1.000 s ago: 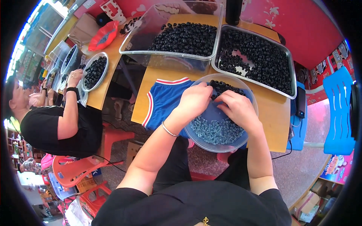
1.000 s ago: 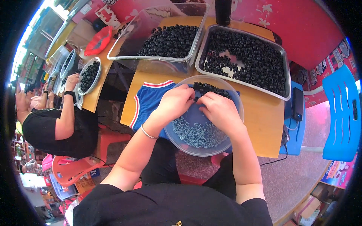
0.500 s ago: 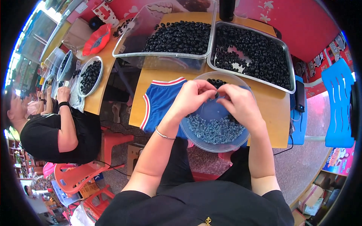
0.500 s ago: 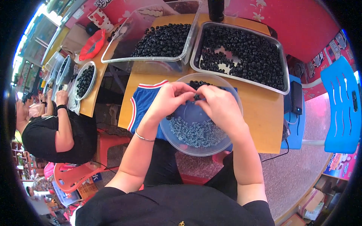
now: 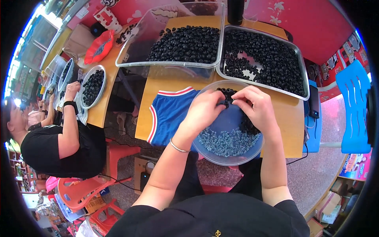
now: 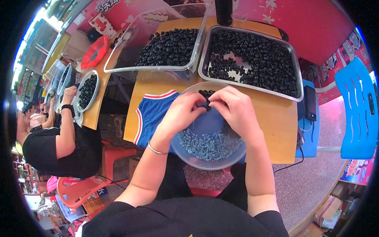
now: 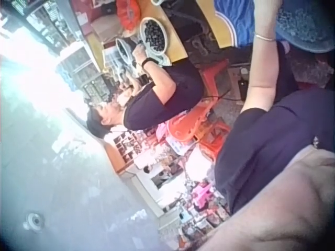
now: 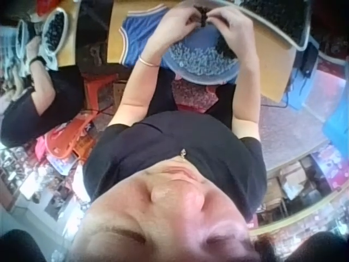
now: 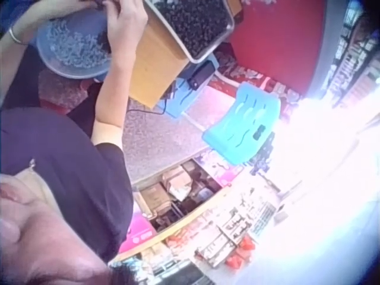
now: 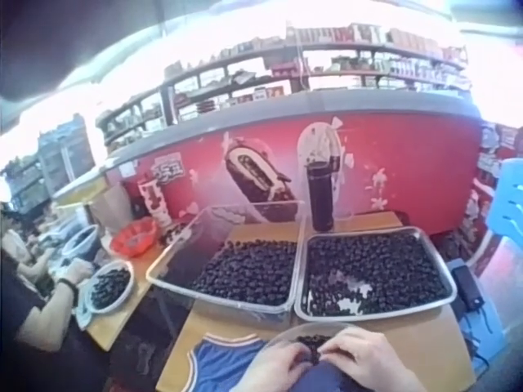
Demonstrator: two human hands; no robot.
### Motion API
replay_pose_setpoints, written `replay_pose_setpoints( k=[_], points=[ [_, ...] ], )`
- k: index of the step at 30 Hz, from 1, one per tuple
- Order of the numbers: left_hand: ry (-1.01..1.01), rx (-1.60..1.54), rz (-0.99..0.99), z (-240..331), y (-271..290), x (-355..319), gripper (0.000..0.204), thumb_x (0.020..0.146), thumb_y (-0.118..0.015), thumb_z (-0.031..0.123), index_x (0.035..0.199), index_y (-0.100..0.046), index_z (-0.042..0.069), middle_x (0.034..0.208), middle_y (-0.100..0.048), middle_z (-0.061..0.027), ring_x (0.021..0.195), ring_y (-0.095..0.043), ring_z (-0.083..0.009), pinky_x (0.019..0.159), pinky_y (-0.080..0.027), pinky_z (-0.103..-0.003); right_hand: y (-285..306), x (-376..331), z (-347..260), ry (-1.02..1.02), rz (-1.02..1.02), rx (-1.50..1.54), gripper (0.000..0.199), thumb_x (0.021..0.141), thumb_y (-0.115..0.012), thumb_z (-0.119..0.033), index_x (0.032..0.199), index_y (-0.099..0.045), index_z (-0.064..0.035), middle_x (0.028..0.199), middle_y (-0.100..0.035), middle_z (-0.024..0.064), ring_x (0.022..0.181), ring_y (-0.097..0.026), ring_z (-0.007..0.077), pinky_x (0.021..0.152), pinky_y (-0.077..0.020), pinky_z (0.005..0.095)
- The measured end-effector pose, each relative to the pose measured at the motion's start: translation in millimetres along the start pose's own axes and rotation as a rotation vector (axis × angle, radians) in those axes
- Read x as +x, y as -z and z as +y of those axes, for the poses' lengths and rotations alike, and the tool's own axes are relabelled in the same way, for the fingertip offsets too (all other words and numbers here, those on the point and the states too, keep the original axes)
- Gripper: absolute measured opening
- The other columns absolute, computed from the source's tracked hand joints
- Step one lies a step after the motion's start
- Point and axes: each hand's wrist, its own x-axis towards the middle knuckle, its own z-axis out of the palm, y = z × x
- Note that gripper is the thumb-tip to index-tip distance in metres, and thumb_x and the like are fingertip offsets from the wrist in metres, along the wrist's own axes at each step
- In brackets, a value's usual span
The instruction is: The person assembles small components by hand, inserting blue components into black rubber rings at a workbench.
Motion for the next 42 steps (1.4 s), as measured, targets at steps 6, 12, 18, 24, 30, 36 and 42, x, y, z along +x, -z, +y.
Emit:
replay_pose_setpoints(
  k=[6, 12, 18, 24, 30, 36, 42],
  points=[
    [-0.002, 0.328, -0.057, 1, -10, 4, 0.021, 0.072, -0.071, 0.008, 0.091, -0.063, 0.001, 0.085, -0.06, -0.0151, 0.08, -0.061, -0.0342, 0.071, -0.049, -0.043, -3, 3, 7, 0.027, -0.028, 0.057, 0.015, 0.077, -0.069, -0.004, 0.092, -0.068, -0.0014, 0.085, -0.065, 0.011, 0.078, -0.064, 0.0242, 0.069, -0.0512, 0.0325],
    [0.169, 0.012, -0.148, 8, 7, 13, 0.018, 0.077, -0.07, 0.003, 0.09, -0.06, 0.0, 0.09, -0.064, -0.0126, 0.079, -0.066, -0.0218, 0.071, -0.052, -0.031, 0, 3, 9, -0.009, 0.036, 0.161, 0.015, 0.078, -0.069, -0.001, 0.093, -0.068, -0.0006, 0.085, -0.065, 0.0092, 0.078, -0.065, 0.0194, 0.068, -0.0511, 0.0291],
    [0.135, -1.089, -0.194, 12, 28, 23, 0.025, 0.078, -0.075, 0.001, 0.096, -0.058, 0.0, 0.085, -0.066, -0.0053, 0.079, -0.065, -0.0093, 0.069, -0.053, -0.022, 13, 3, -5, -0.047, 0.11, 0.312, 0.014, 0.074, -0.072, 0.004, 0.087, -0.068, 0.0009, 0.084, -0.065, 0.0082, 0.072, -0.064, 0.0136, 0.062, -0.0512, 0.0245],
    [0.019, -1.298, -0.214, 5, 21, 18, 0.023, 0.078, -0.074, -0.002, 0.098, -0.062, -0.002, 0.088, -0.066, -0.0068, 0.079, -0.066, -0.0115, 0.068, -0.054, -0.023, 13, 5, -9, 0.118, 0.105, 0.299, 0.017, 0.07, -0.073, 0.007, 0.085, -0.067, 0.0002, 0.081, -0.066, 0.0068, 0.071, -0.064, 0.0131, 0.061, -0.0515, 0.0242],
    [0.026, -1.42, -0.229, 0, 14, 11, 0.021, 0.079, -0.072, -0.003, 0.098, -0.063, -0.003, 0.092, -0.066, -0.0084, 0.081, -0.066, -0.0128, 0.072, -0.054, -0.024, 8, 4, -11, 0.199, 0.086, 0.224, 0.016, 0.068, -0.076, 0.004, 0.08, -0.068, -0.0017, 0.078, -0.065, 0.0061, 0.069, -0.063, 0.0147, 0.059, -0.0508, 0.0253],
    [0.075, -1.399, -0.28, -3, 12, 8, 0.016, 0.085, -0.068, 0.002, 0.1, -0.063, -0.002, 0.094, -0.066, -0.0076, 0.083, -0.066, -0.0126, 0.074, -0.053, -0.024, 4, 3, -16, 0.105, 0.021, 0.22, 0.016, 0.069, -0.078, 0.0, 0.078, -0.064, -0.0012, 0.075, -0.062, 0.005, 0.066, -0.061, 0.0138, 0.057, -0.0494, 0.0253],
    [0.2, -1.414, -0.225, -6, 16, 10, 0.016, 0.089, -0.063, 0.005, 0.105, -0.06, 0.0, 0.097, -0.065, -0.0065, 0.085, -0.064, -0.0125, 0.078, -0.052, -0.024, 17, 0, -5, -0.158, -0.17, 0.163, 0.021, 0.073, -0.077, -0.007, 0.085, -0.061, -0.0008, 0.074, -0.06, 0.006, 0.064, -0.059, 0.0103, 0.057, -0.0477, 0.0237]
  ],
)
